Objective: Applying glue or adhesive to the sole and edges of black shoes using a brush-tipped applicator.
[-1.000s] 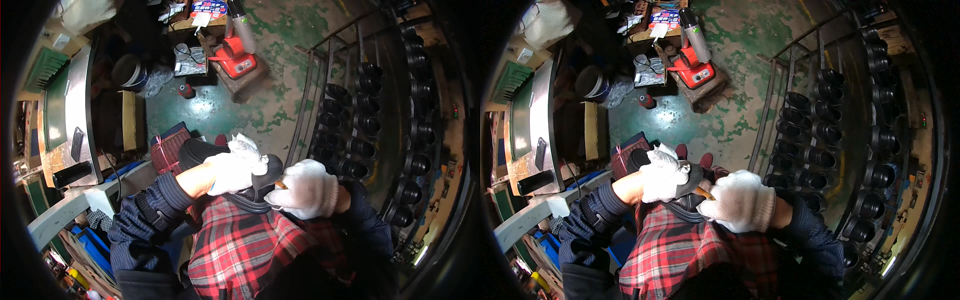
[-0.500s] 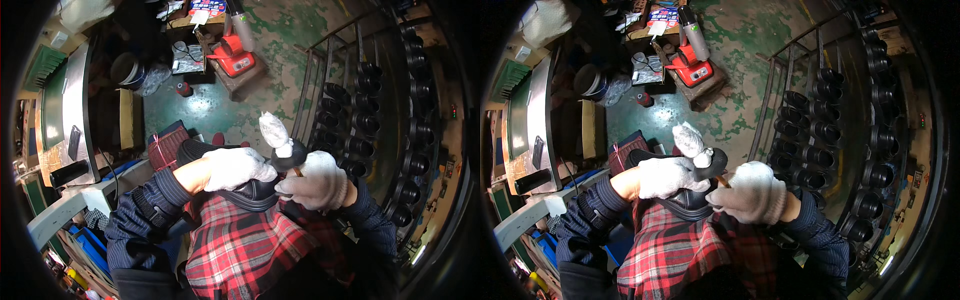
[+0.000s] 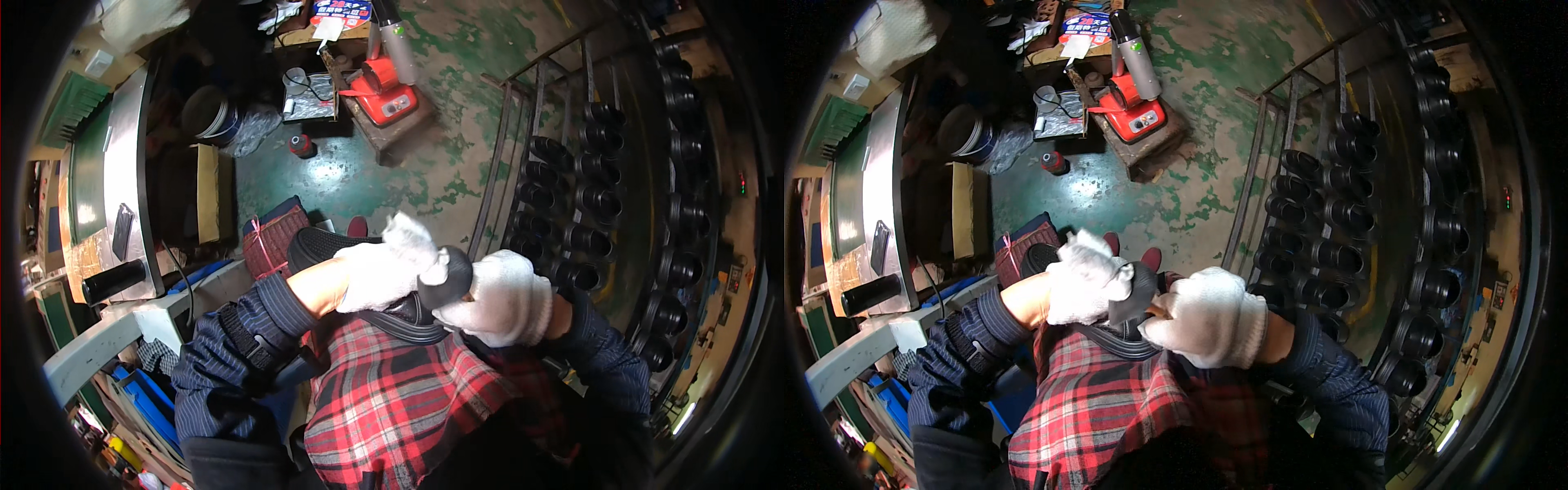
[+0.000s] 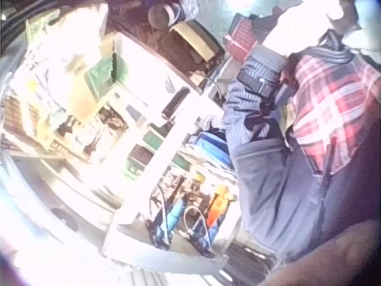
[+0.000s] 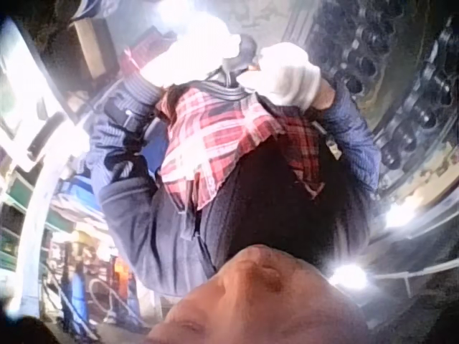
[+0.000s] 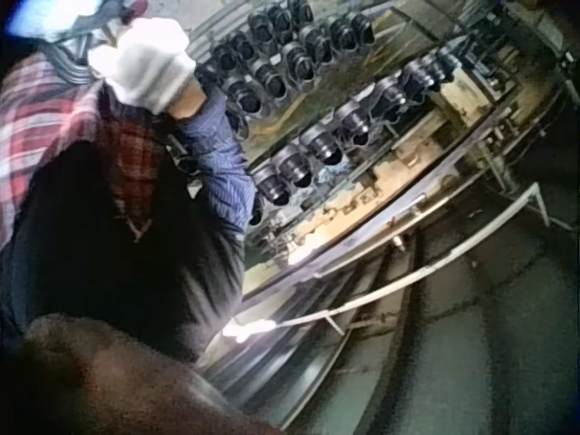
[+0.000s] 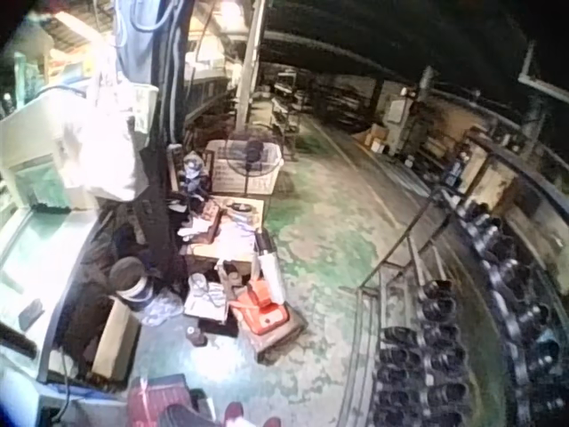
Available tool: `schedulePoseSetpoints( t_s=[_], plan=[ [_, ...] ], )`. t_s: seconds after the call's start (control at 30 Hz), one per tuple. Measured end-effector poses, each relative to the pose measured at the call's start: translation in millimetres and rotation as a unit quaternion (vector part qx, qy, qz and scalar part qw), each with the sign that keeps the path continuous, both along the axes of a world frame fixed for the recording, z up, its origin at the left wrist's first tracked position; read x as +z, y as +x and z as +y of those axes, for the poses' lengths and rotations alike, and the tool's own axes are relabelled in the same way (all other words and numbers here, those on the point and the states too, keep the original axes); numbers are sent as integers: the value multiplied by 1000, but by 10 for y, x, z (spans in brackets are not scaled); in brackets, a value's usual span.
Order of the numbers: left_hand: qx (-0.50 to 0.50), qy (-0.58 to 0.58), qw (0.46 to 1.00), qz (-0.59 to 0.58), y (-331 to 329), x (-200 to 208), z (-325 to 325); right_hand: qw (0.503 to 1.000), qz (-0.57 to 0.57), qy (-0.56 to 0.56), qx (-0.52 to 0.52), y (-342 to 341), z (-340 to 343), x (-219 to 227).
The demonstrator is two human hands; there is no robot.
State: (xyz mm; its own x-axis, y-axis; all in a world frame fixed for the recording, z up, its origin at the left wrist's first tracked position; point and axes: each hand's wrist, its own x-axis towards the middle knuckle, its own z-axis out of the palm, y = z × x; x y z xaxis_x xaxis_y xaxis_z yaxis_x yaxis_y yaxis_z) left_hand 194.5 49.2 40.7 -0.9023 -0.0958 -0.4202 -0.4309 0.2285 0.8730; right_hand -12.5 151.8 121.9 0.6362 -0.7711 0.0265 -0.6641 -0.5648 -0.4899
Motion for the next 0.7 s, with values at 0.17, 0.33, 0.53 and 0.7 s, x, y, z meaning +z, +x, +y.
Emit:
schedulePoseSetpoints(
  t_s=[0.17, 0.33, 0.53, 0.7],
  plan=[
    [4, -7, 999, -37, 82, -97, -32, 993, -84, -41, -77, 173, 28, -76],
    [129, 334, 932, 53, 72, -148, 22, 997, -69, -14, -26, 65, 43, -84],
    [60, 207, 964, -157, -133, 306, -67, 997, -46, 41, -48, -56, 46, -78],
    [121, 234, 959, -101, -134, 542, -63, 995, -61, 16, -75, 142, 66, -140]
  ],
)
